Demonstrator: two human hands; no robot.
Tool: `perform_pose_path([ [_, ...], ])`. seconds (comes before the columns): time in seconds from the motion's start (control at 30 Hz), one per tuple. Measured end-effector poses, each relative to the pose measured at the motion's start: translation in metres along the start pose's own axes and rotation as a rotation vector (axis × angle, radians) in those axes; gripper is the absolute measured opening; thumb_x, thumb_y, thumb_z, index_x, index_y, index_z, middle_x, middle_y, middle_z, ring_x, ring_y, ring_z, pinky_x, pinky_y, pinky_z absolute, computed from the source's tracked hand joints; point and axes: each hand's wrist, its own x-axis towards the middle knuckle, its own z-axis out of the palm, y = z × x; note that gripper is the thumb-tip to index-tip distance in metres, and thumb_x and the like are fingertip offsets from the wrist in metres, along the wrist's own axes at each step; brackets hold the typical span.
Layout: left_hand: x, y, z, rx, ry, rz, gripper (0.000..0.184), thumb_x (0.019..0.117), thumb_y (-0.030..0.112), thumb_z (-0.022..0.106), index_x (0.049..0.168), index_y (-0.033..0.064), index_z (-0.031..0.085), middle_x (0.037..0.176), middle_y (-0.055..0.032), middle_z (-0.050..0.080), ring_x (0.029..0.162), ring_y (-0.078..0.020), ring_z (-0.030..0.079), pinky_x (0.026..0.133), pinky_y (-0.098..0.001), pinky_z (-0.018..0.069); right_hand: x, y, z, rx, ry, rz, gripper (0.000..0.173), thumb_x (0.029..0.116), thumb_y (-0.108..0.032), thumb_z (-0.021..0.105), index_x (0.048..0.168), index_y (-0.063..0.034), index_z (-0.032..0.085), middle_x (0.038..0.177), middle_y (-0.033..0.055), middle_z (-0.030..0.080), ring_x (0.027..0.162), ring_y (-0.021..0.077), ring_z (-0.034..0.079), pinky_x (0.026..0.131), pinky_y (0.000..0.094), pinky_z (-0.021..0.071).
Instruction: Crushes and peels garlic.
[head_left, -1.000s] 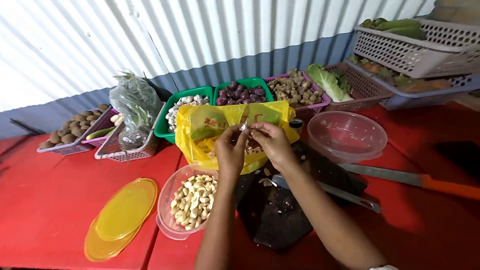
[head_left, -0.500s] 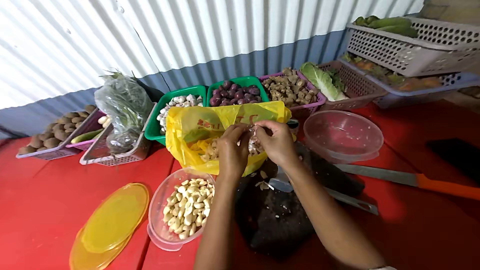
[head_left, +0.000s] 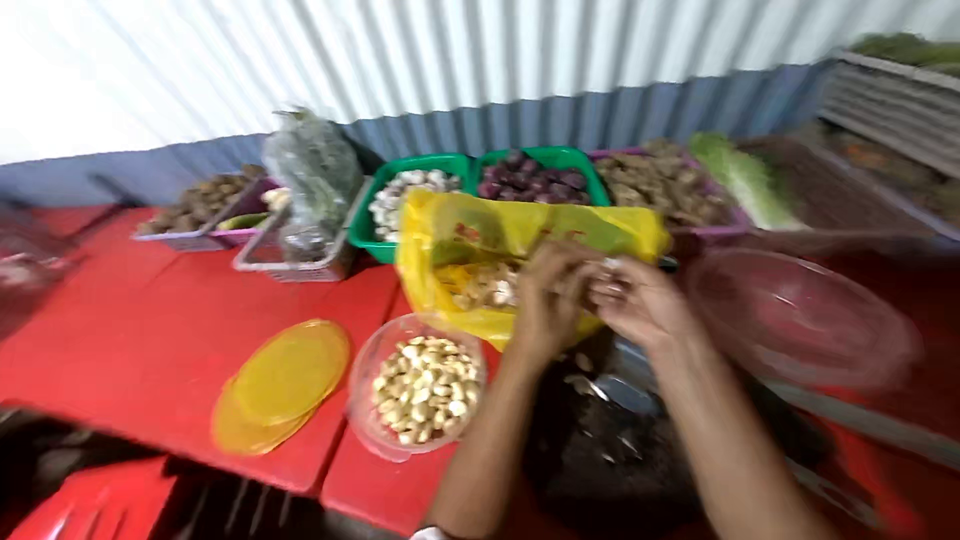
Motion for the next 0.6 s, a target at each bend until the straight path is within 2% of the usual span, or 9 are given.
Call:
perform_pose_path([
  [0.13, 0.011, 0.016, -0.011, 0.048, 0.018, -0.014, 0.016, 0.092, -0.008, 0.062, 0.102, -0.0096, 0.074, 0.106, -0.0206, 0.072, 0.103, -0.024, 0.069, 0.096, -0.0363, 0.0556, 0.001, 0.001, 0.007, -0.07, -0.009, -0.076, 0.043, 0.1049, -0.01, 0.031, 0.08, -0.0171, 0.066, 0.061, -0.0119, 0.057, 0.05, -0.0066, 0.049, 0.049, 0.0074, 0.0426],
  [0.2, 0.012, 0.028, -0.011, 0.179, 0.089, -0.157, 0.016, 0.0924, -0.009, 0.063, 0.105, -0.01, 0.074, 0.108, -0.0243, 0.069, 0.102, -0.0277, 0.068, 0.094, -0.0373, 0.0559, 0.013, 0.013, -0.003, -0.439, 0.087, -0.353, 0.027, 0.1038, -0.005, 0.042, 0.091, -0.0149, 0.063, 0.072, -0.0125, 0.062, 0.058, -0.0052, 0.054, 0.056, 0.0103, 0.0474],
  [0.23, 0.011, 0.032, -0.011, 0.193, 0.101, -0.232, 0.017, 0.0941, -0.008, 0.062, 0.107, -0.0096, 0.073, 0.108, -0.0243, 0.069, 0.101, -0.0278, 0.068, 0.093, -0.038, 0.0558, 0.016, 0.02, -0.009, -0.679, 0.12, -0.535, 0.014, 0.1019, -0.005, 0.048, 0.1, -0.0071, 0.062, 0.081, -0.0096, 0.062, 0.065, -0.0047, 0.057, 0.063, 0.0122, 0.05],
  [0.27, 0.01, 0.035, -0.01, 0.168, 0.102, -0.291, 0.019, 0.0966, -0.006, 0.059, 0.109, -0.0099, 0.073, 0.108, -0.024, 0.07, 0.099, -0.0268, 0.069, 0.092, -0.0385, 0.056, 0.017, 0.026, -0.012, -0.921, 0.14, -0.695, 0.018, 0.102, -0.009, 0.052, 0.107, 0.0052, 0.062, 0.091, 0.0009, 0.062, 0.077, -0.0011, 0.058, 0.072, 0.0157, 0.0513],
  [0.33, 0.011, 0.037, -0.012, 0.064, 0.099, -0.389, 0.019, 0.0998, -0.001, 0.059, 0.111, -0.0102, 0.071, 0.104, -0.0216, 0.071, 0.092, -0.022, 0.07, 0.087, -0.037, 0.0569, 0.015, 0.033, -0.013, -1.237, 0.155, -0.903, 0.034, 0.1043, -0.013, 0.053, 0.112, 0.0177, 0.063, 0.104, 0.0298, 0.066, 0.095, 0.0246, 0.064, 0.087, 0.0344, 0.0536],
  [0.4, 0.012, 0.035, -0.015, -0.019, 0.095, -0.466, 0.018, 0.098, 0.001, 0.064, 0.11, -0.009, 0.072, 0.1, -0.0188, 0.072, 0.087, -0.0173, 0.069, 0.084, -0.0337, 0.0567, 0.015, 0.037, -0.015, -1.334, 0.146, -0.971, 0.035, 0.1047, -0.015, 0.051, 0.11, 0.0172, 0.064, 0.103, 0.0353, 0.064, 0.096, 0.0334, 0.065, 0.085, 0.0399, 0.0542],
  [0.5, 0.011, 0.027, -0.012, -0.071, 0.096, -0.489, 0.017, 0.0963, -0.002, 0.065, 0.11, -0.0085, 0.072, 0.1, -0.018, 0.073, 0.087, -0.0148, 0.068, 0.083, -0.0311, 0.056, 0.017, 0.036, -0.023, -1.264, 0.142, -0.908, 0.035, 0.1057, -0.015, 0.049, 0.109, 0.018, 0.061, 0.099, 0.0271, 0.064, 0.091, 0.0164, 0.062, 0.082, 0.0278, 0.0524],
  [0.57, 0.012, 0.024, -0.012, -0.072, 0.098, -0.471, 0.017, 0.0967, -0.003, 0.064, 0.111, -0.009, 0.072, 0.1, -0.0187, 0.073, 0.087, -0.0149, 0.067, 0.083, -0.0311, 0.0558, 0.02, 0.035, -0.024, -1.044, 0.109, -0.798, 0.027, 0.104, -0.013, 0.05, 0.109, 0.0115, 0.061, 0.095, 0.0077, 0.061, 0.082, 0.0, 0.057, 0.076, 0.0177, 0.0499],
  [0.6, 0.012, 0.025, -0.015, -0.078, 0.105, -0.466, 0.017, 0.0974, -0.004, 0.062, 0.111, -0.0097, 0.071, 0.1, -0.0188, 0.072, 0.087, -0.0143, 0.067, 0.083, -0.0303, 0.0554, 0.021, 0.035, -0.018, -0.884, 0.084, -0.717, 0.017, 0.1023, -0.01, 0.051, 0.106, 0.0014, 0.062, 0.09, -0.0049, 0.06, 0.074, -0.0048, 0.056, 0.069, 0.0144, 0.05],
])
